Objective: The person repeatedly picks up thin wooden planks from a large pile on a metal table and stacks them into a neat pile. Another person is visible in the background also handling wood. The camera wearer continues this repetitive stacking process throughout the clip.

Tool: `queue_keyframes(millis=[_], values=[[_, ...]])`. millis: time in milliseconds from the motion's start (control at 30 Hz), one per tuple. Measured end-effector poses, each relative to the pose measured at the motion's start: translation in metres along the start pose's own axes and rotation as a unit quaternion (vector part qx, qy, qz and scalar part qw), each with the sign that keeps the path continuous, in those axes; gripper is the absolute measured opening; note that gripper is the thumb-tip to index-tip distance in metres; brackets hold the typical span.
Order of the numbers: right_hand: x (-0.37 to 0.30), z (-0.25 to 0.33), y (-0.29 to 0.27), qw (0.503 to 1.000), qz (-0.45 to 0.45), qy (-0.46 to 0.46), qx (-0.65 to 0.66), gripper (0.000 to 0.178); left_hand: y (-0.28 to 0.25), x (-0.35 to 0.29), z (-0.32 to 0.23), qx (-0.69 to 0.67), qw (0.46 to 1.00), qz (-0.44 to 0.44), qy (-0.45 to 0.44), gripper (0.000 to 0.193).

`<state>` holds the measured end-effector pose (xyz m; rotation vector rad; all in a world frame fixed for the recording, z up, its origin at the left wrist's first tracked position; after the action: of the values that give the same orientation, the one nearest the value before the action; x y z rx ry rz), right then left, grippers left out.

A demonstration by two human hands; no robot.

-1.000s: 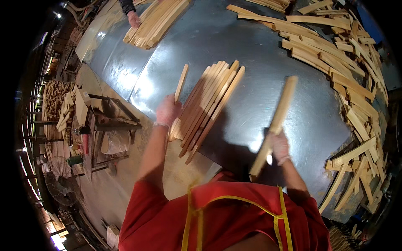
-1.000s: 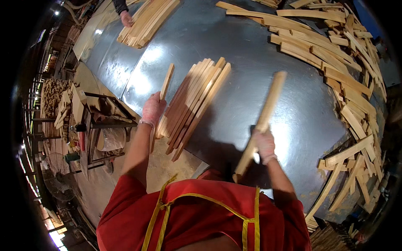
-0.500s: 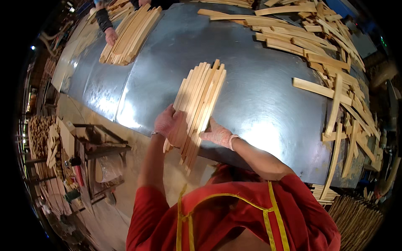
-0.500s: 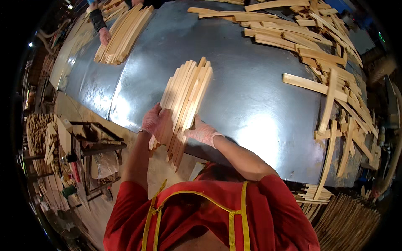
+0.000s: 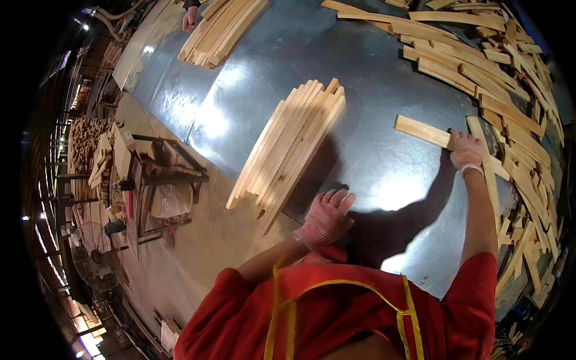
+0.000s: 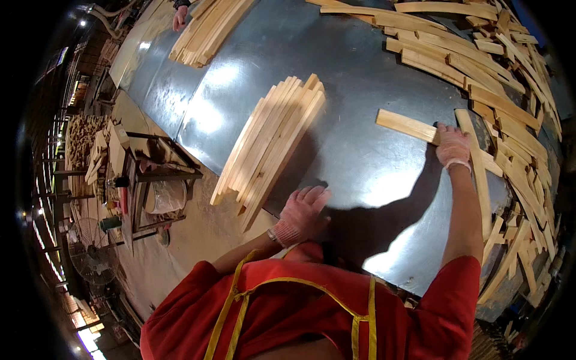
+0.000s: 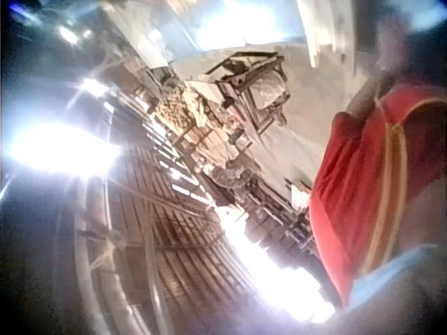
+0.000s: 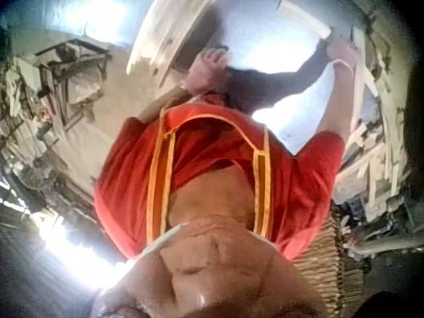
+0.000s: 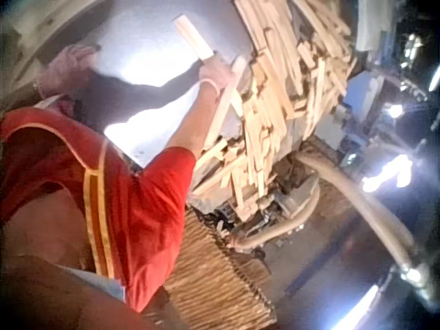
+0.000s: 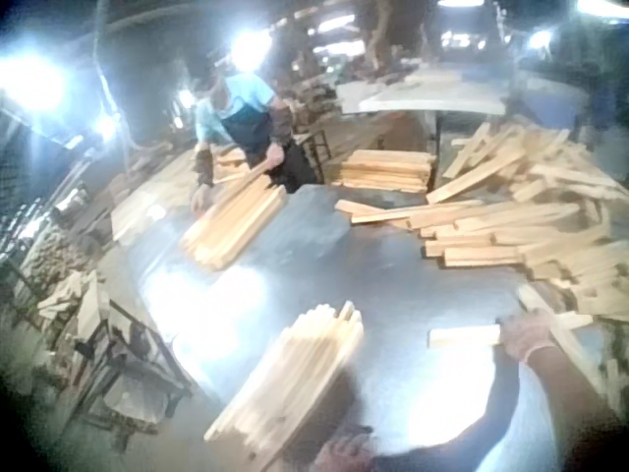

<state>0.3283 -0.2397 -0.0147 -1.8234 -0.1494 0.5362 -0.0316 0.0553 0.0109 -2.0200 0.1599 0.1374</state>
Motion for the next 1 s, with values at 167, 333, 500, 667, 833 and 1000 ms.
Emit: queue_keyframes(millis=[167,333,500,667,833,1000], values=[[-0.100,0.066,-0.008,0.958,0.025,-0.240,0.154,0.085,0.010,0.063,-0.031,0.046,0.998,-0.020,0.023,0.088],[-0.109,-0.051,0.023,0.980,0.016,0.129,0.151,0.105,0.016,0.104,-0.053,0.071,0.989,0.130,0.014,0.093],[-0.111,-0.082,0.033,0.946,0.078,0.176,0.261,0.090,0.021,0.077,-0.053,0.111,0.978,0.157,0.079,0.077],[-0.145,-0.009,0.028,0.812,-0.077,0.168,0.553,0.070,0.017,0.000,0.014,0.051,0.993,0.044,0.100,0.054],[-0.171,0.118,0.042,0.494,0.038,0.127,0.859,0.038,-0.001,-0.076,0.059,-0.041,0.968,0.175,-0.174,0.035],[-0.164,0.288,-0.013,0.814,0.187,0.038,0.548,0.052,-0.015,-0.102,0.088,-0.162,0.969,-0.055,-0.175,0.047]])
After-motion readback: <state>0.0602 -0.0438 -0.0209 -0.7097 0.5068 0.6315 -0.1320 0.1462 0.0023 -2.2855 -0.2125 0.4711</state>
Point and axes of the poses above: each hand's wrist, its own x-axis towards the middle knuckle, its own y-axis out of the palm, z = x × y, the point moved 3 cm from there along x, towards the middle knuckle, and after that the axes turned 3 degrees about z, right-handed, at the moved point
